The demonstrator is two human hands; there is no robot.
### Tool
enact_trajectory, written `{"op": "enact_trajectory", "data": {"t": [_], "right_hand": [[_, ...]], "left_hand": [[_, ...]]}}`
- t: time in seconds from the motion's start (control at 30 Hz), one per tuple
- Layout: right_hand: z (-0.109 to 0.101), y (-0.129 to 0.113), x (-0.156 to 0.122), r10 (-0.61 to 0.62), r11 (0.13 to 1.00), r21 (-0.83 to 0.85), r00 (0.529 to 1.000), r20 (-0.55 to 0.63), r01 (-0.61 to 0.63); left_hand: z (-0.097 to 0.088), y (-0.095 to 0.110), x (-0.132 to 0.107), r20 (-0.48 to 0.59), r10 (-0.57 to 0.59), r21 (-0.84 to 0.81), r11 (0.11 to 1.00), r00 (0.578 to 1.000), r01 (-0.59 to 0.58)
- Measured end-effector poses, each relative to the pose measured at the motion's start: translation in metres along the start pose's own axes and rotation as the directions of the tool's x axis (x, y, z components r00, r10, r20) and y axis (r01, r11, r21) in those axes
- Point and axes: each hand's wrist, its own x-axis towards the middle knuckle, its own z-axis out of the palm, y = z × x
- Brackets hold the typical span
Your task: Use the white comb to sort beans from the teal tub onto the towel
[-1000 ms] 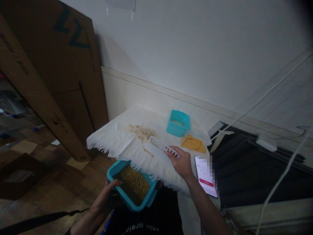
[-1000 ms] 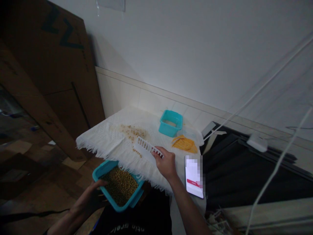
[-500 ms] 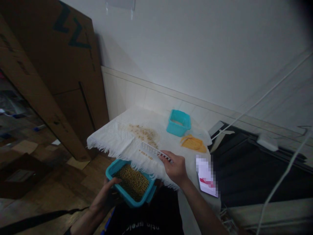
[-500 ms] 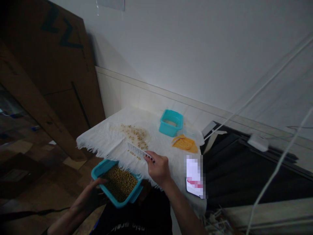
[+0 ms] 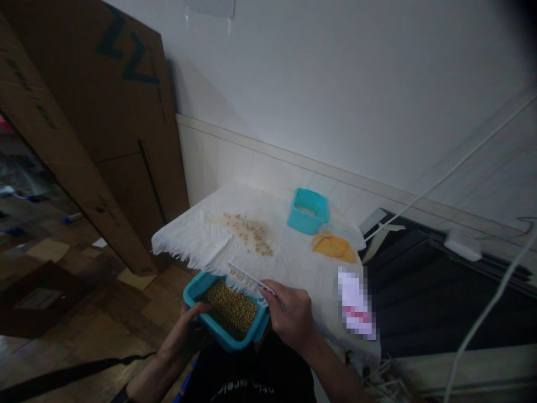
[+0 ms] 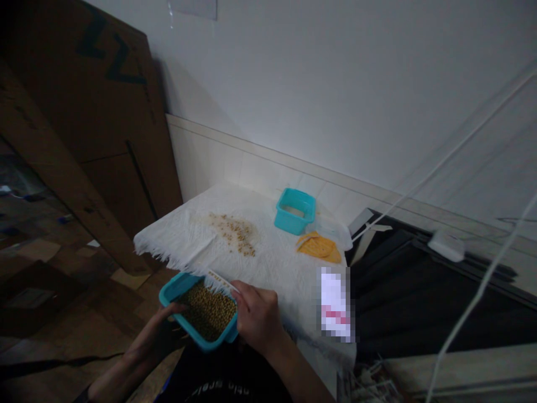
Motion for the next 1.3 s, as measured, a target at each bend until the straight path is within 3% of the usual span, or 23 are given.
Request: {"op": "enact_trajectory", "data": {"t": [0.13,0.3,0.43,0.6,1.3], "right_hand": [[-0.004,0.004,0.005,0.046,0.999,-0.005,0.997,-0.058,-0.046],[-0.014,0.05,0.021,0.134,0.985,-0.071,0.962,-0.236,-0.155],[-0.014,0.074,0.023,0.177,0.977,-0.077,0.958,-0.225,-0.199],[-0.006,0.071,0.019,0.176,0.982,-0.036,0.97,-0.167,-0.184],[-0.004,0.068,0.017,0.187,0.981,-0.019,0.97,-0.153,-0.193]], "left_hand": [[-0.001,0.0,0.0,0.011,0.005,-0.028,1.0,1.0,-0.004],[0.0,0.001,-0.002,-0.009,-0.004,-0.018,1.0,1.0,0.004],[0.002,0.002,-0.004,-0.022,-0.002,-0.004,1.0,1.0,0.002],[0.0,0.001,-0.002,-0.011,0.005,-0.001,1.0,1.0,-0.005],[-0.002,0.0,0.001,-0.017,-0.021,-0.008,1.0,1.0,0.021]]}}
